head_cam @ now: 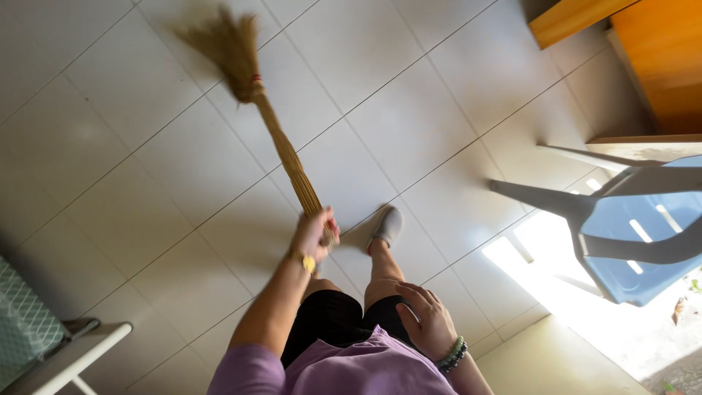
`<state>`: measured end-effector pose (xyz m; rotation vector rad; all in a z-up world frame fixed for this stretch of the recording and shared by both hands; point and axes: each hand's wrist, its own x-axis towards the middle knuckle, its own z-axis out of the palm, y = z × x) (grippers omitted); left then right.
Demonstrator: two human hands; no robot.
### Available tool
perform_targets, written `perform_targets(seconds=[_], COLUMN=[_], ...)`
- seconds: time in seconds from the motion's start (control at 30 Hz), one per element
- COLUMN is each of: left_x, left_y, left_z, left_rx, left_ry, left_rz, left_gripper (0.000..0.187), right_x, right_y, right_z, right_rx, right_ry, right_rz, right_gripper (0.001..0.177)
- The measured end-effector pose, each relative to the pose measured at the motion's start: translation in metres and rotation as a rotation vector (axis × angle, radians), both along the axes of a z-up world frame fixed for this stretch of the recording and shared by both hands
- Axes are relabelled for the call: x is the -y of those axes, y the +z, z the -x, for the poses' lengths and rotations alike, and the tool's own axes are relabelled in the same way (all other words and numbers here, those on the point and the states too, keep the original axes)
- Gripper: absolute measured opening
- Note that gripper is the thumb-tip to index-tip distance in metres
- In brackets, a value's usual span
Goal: Sweeping the floor of a room using a broom.
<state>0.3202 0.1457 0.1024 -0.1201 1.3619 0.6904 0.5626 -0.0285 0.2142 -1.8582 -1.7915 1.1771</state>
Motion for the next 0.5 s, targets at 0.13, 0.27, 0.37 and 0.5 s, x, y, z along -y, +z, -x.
perform_targets(seconds=[0.13, 0.27, 0.37, 0.5], left_x=[0.068, 0.103, 0.060, 0.028], left_y=[0.059, 0.052, 0.038, -0.047], left_z=[-0.066, -0.123, -0.202, -0.294], left_rx=[0.332, 1.135, 0.854, 0.766], left_ry=[-0.036, -0.048, -0.278, -0.292], left_rz=[-0.026, 0.110, 0.375, 0.511], left_gripper=[0.016, 0.015, 0.010, 0.013], right_x=[-0.008, -0.026, -0.024, -0.026], right_y=[-0.008, 0.004, -0.005, -0.003], right_z=[-0.070, -0.108, -0.123, -0.145], right_rx=[0.056, 0.047, 0.005, 0.065], right_ry=[-0.072, -0.169, -0.154, -0.214], right_rz=[0.031, -0.050, -0.073, -0.054], right_gripper=[0.034, 0.036, 0.034, 0.048])
